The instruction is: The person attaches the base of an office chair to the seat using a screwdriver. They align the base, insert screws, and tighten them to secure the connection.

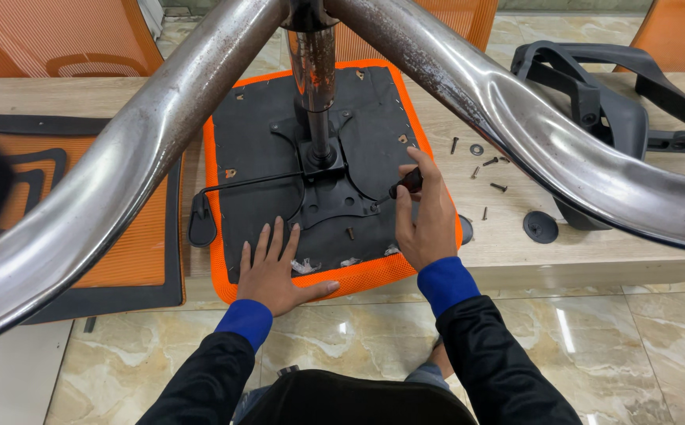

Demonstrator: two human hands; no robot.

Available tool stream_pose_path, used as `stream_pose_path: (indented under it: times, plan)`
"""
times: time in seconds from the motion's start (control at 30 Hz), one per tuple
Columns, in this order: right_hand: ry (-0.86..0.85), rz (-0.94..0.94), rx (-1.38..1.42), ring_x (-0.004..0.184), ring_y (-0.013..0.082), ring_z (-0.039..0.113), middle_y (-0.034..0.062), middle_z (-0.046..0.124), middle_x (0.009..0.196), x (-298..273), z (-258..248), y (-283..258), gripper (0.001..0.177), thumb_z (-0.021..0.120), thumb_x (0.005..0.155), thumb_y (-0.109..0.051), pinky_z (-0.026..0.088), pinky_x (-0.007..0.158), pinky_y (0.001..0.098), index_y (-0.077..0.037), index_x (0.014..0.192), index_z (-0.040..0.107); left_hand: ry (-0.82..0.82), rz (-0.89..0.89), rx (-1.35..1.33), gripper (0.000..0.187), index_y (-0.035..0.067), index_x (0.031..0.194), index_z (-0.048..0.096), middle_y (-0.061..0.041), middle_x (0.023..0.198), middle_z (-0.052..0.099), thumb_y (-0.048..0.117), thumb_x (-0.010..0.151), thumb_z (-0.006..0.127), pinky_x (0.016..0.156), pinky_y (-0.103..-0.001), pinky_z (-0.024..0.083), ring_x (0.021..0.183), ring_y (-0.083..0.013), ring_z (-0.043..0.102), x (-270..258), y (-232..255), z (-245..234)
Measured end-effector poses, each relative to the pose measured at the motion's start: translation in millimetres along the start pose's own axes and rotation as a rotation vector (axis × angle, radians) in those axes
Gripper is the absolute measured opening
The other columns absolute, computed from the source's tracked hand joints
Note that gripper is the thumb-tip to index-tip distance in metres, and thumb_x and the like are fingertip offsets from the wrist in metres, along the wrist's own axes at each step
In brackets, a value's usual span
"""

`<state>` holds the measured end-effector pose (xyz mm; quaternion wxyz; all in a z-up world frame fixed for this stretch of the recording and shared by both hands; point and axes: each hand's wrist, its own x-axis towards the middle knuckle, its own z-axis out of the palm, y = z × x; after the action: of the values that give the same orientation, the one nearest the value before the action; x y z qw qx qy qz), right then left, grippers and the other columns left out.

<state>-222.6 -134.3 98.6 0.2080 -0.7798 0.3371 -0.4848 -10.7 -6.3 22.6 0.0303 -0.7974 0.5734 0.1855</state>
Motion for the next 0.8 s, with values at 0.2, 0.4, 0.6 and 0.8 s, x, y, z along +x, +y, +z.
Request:
stream_pose_path:
  times: [0.2, 0.4, 0.6, 0.8]
  plan:
    - [-0.03, 0.065, -0.121, 0.098, 0.0227, 0.069, 0.0125, 0.063, 0.111, 3, -1, -5, 0.051, 0.068, 0.1, -0.003, 0.057, 0.089, 0.0362, -0.015, 0.146, 0.048, -0.018, -0.011, -0.025, 0.14, 0.023, 0.163, 0.007, -0.008, 0.171, -0.004, 0.104, 0.056, 0.049, 0.124, -0.055, -0.002, 0.157, -0.0275, -0.007, 1, -2, 3]
    - [-0.024, -0.037, 0.064, 0.107, 0.0232, 0.068, 0.0122, 0.062, 0.122, 7, -3, -8, 0.053, 0.059, 0.096, 0.0, 0.057, 0.092, 0.0363, -0.013, 0.145, 0.045, -0.06, -0.035, -0.006, 0.142, 0.025, 0.163, 0.005, -0.007, 0.172, -0.006, 0.104, 0.054, 0.05, 0.123, -0.057, -0.003, 0.157, -0.0262, -0.009, 6, -2, 4]
    - [-0.057, 0.055, -0.113, 0.094, 0.024, 0.07, 0.0133, 0.063, 0.107, 4, -7, -7, 0.049, 0.071, 0.098, -0.006, 0.059, 0.084, 0.0354, -0.017, 0.141, 0.05, -0.06, -0.045, -0.036, 0.142, 0.026, 0.164, 0.006, -0.006, 0.172, -0.006, 0.104, 0.054, 0.05, 0.124, -0.056, -0.003, 0.157, -0.0248, -0.009, 4, -2, 3]
    - [-0.086, -0.073, 0.049, 0.108, 0.0253, 0.068, 0.0138, 0.061, 0.12, 9, -11, -4, 0.053, 0.057, 0.1, 0.002, 0.058, 0.091, 0.0363, -0.012, 0.148, 0.043, -0.06, -0.045, -0.046, 0.142, 0.027, 0.164, 0.005, -0.004, 0.172, -0.006, 0.103, 0.053, 0.052, 0.124, -0.056, -0.003, 0.158, -0.0243, -0.009, 4, -2, 3]
